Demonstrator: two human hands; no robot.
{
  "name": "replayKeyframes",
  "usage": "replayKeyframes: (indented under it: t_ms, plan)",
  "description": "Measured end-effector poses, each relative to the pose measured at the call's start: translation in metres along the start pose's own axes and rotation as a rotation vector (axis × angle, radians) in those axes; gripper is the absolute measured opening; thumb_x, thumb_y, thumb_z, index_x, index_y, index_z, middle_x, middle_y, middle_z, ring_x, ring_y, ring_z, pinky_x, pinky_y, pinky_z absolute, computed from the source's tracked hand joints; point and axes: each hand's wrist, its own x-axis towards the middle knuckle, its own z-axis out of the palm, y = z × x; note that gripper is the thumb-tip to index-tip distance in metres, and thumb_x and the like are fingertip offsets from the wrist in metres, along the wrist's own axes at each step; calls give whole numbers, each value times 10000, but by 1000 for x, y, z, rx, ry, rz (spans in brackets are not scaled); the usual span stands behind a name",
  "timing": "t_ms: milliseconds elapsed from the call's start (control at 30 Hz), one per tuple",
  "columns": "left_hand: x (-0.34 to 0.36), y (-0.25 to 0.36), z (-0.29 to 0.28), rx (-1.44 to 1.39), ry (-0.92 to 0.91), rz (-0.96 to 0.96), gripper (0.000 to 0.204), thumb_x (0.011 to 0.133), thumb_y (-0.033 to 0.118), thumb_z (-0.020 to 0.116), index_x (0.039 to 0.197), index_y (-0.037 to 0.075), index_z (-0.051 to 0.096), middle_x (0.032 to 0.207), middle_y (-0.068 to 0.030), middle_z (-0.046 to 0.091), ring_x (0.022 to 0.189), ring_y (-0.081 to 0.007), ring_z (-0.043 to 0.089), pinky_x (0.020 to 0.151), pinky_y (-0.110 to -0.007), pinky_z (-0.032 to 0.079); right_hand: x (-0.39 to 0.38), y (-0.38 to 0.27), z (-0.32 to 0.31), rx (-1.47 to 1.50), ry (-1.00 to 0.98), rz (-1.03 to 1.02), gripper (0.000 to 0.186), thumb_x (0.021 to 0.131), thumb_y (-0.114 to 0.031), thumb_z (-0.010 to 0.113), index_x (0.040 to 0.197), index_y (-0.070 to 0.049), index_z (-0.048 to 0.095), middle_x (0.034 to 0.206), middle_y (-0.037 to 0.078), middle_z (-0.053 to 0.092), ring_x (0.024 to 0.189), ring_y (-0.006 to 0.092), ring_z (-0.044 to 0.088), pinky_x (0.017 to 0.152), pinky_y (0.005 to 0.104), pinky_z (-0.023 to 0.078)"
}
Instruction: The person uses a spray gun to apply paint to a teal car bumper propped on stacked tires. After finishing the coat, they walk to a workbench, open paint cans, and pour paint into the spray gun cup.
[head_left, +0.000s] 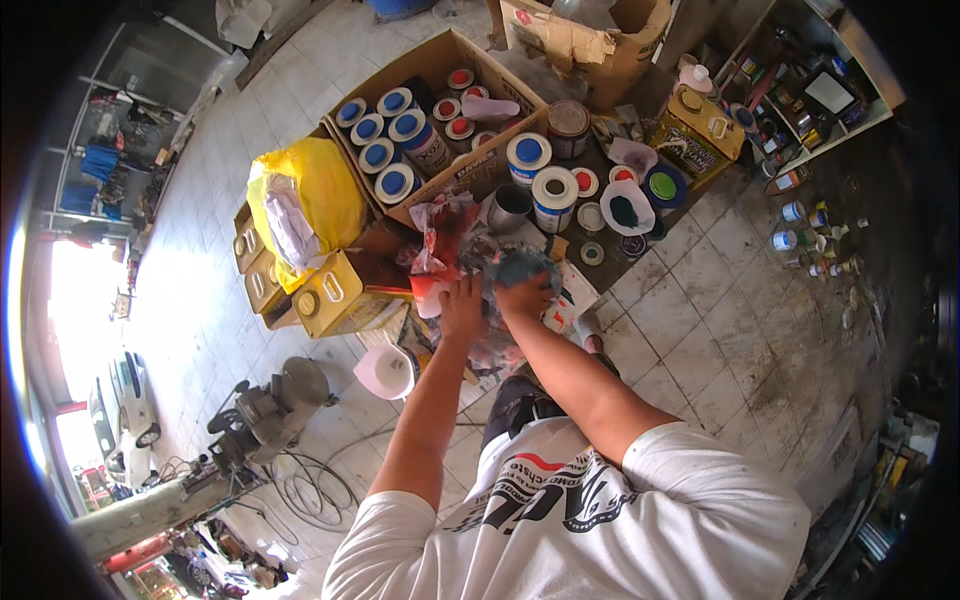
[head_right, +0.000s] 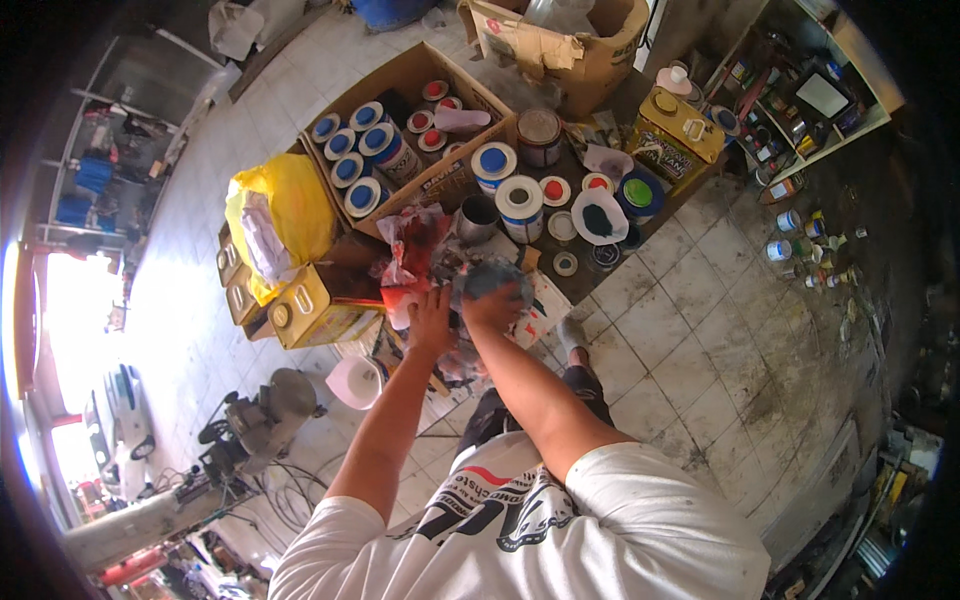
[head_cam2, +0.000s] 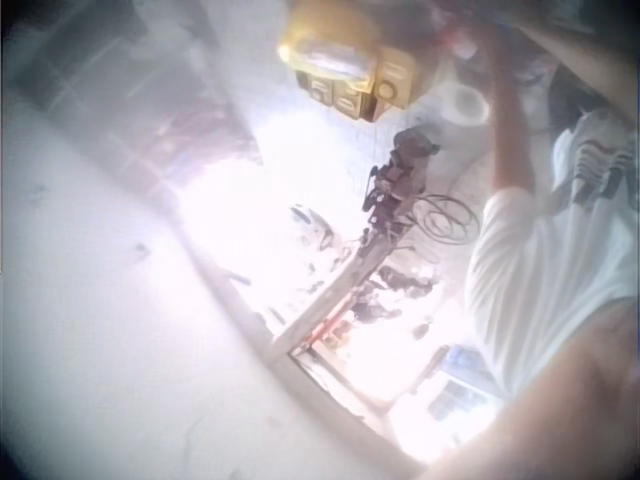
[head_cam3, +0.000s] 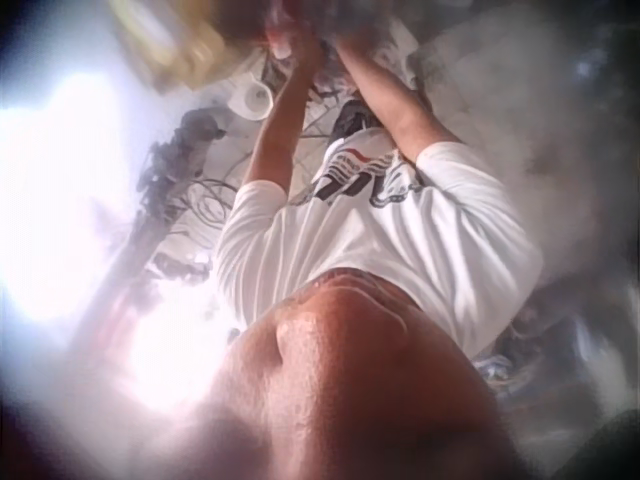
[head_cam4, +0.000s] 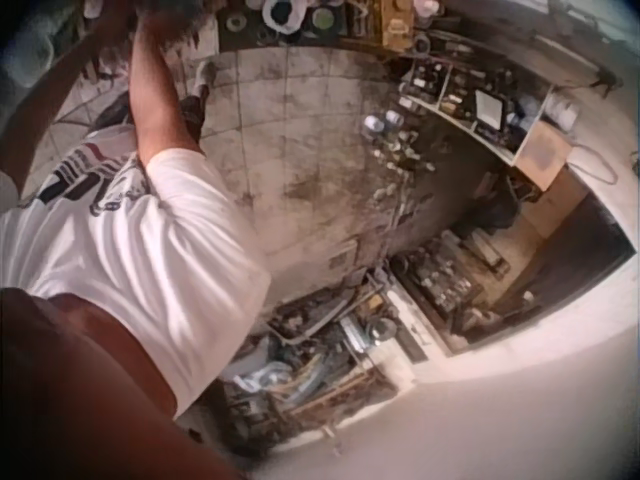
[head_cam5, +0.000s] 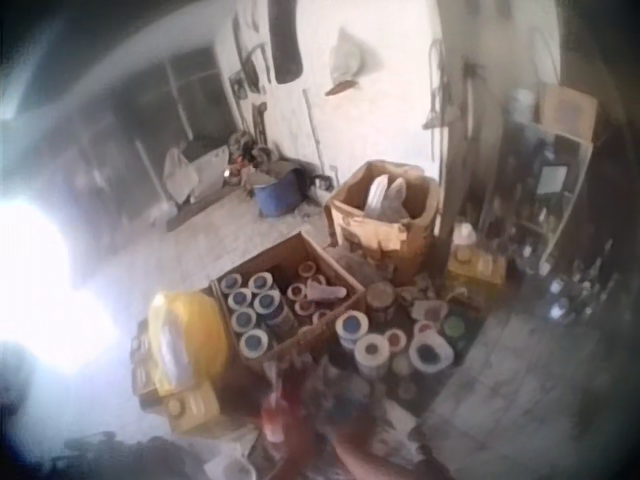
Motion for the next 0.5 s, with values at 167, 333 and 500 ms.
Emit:
replayKeyframes:
  t_ms: [167, 333, 500]
  plan:
    - [-9, -5, 10, -93, 58, 16, 970, 613, 208, 839, 1472, 109, 398, 1360, -81, 525, 1288, -265, 479, 981, -494, 382, 15, 36, -3, 155, 54, -239, 789, 797, -167, 749, 1448, -67, 315, 1342, 302, 426, 1176, 511, 539, 946, 547, 500]
    - [-9, 4, -4, -205, 86, -21, 852, 646, 245, 838, 1398, 103, 466, 1351, -76, 525, 1283, -279, 475, 979, -508, 371, 56, 69, -1, 246, 5, -378, 680, 796, -102, 682, 1413, -69, 398, 1298, 277, 522, 1143, 461, 581, 925, 512, 506]
    - [-8, -2, 11, -209, 129, -65, 806, 647, 296, 842, 1355, 105, 509, 1324, -78, 524, 1273, -296, 469, 978, -516, 363, 61, 96, -19, 656, -204, -434, 605, 800, -3, 568, 1394, -97, 498, 1105, 125, 667, 982, 316, 666, 834, 421, 528]
